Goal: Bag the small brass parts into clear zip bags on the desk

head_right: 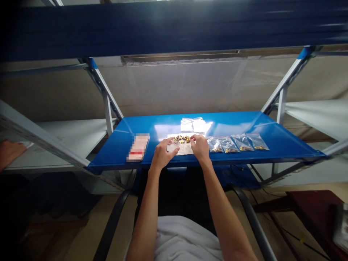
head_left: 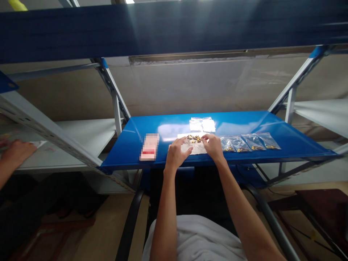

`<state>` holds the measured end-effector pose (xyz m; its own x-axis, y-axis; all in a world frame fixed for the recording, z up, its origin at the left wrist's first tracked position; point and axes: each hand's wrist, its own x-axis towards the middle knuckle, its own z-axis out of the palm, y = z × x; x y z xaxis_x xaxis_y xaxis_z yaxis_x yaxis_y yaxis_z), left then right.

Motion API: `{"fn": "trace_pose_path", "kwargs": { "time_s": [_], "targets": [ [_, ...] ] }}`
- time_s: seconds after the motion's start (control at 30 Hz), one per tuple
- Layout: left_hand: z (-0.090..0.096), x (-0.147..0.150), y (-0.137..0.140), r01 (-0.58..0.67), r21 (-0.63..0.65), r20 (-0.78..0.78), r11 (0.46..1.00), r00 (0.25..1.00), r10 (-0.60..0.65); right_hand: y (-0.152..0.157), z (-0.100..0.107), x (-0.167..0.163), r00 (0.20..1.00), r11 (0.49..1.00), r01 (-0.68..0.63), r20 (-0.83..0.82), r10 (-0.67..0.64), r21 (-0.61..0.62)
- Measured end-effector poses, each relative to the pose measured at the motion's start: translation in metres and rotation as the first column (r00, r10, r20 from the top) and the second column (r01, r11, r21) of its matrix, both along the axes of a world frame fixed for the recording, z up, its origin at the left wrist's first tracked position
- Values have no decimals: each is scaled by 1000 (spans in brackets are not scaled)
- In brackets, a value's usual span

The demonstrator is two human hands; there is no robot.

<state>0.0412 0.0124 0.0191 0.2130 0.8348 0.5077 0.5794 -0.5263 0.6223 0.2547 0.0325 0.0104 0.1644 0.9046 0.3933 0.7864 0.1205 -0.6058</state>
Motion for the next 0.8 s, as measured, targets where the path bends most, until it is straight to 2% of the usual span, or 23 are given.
{"fn": "trace_pose_path", "kwargs": {
  "time_s": [0.2,0.33,0.63,0.8],
  "targets": [
    [-4,-3,2,-15,8,-17,1000,1000,15,21,-4,0,990,998,-35,134,42,-54],
    [-3,-1,1,2,10,-19,1000,1000,-1,22,-4,-5,983,999,-8,183,17,-47],
    [-1,1,0,3,-3,-26,1000,1000,-4,23,3,-12,975,992,43,220,-16,-115],
    [1,2,-2,4,-10,-18,1000,1000,-5,28,4,-11,959,987,35,285,12,-159]
  ]
}}
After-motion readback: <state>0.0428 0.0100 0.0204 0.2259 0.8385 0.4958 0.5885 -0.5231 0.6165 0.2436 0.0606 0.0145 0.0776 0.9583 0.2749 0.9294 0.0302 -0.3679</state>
